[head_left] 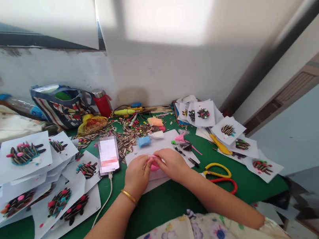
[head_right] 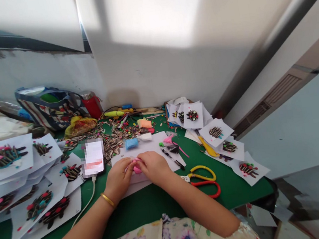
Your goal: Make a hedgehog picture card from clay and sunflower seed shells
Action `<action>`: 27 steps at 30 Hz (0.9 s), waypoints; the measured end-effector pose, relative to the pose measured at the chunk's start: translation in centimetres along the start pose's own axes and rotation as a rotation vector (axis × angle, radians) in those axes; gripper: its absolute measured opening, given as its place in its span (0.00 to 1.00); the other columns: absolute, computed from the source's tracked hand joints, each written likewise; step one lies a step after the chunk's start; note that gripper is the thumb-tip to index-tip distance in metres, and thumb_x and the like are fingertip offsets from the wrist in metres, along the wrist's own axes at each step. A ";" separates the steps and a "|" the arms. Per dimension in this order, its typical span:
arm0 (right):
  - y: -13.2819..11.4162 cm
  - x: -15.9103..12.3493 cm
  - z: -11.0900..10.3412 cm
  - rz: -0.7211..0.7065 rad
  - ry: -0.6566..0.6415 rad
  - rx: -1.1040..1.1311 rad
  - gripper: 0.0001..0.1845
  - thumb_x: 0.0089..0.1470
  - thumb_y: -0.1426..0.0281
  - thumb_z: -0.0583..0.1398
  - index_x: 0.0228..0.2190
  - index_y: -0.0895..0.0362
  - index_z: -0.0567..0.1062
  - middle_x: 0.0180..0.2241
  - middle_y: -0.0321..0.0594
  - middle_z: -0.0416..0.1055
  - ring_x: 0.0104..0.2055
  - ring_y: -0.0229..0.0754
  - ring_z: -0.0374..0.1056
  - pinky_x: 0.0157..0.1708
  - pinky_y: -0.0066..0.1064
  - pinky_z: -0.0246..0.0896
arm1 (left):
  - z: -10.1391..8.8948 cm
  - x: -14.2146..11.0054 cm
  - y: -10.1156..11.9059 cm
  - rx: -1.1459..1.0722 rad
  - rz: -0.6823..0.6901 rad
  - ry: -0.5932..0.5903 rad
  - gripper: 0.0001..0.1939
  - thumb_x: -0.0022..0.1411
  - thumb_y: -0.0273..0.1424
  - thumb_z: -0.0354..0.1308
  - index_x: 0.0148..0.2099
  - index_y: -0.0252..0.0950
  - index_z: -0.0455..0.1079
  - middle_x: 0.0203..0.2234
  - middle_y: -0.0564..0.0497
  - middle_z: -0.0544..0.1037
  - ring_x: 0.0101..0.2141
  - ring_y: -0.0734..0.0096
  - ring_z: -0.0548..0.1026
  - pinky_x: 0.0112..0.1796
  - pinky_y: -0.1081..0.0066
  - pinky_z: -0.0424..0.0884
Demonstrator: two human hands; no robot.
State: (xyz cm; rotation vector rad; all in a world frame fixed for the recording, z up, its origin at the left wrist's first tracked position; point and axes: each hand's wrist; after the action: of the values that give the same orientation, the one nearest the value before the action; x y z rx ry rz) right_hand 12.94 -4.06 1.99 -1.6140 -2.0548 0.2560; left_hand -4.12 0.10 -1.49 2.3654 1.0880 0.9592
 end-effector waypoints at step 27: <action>4.8 2.0 0.8 0.023 0.138 -0.211 0.24 0.57 0.74 0.56 0.56 0.58 0.68 0.55 0.50 0.64 0.57 0.49 0.57 0.57 0.42 0.54 | 0.1 0.0 -1.3 0.143 0.002 -0.329 0.32 0.51 0.37 0.66 0.59 0.42 0.64 0.57 0.44 0.70 0.60 0.51 0.63 0.60 0.46 0.49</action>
State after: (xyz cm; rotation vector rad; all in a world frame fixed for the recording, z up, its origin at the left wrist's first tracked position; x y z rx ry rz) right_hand 16.34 -0.73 -0.28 -1.7270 -2.0135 -0.0657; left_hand -4.72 0.95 -2.25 2.5220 1.0524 0.4799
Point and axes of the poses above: each hand's wrist, its own x-axis towards the middle knuckle, its own z-axis out of the palm, y = z × x
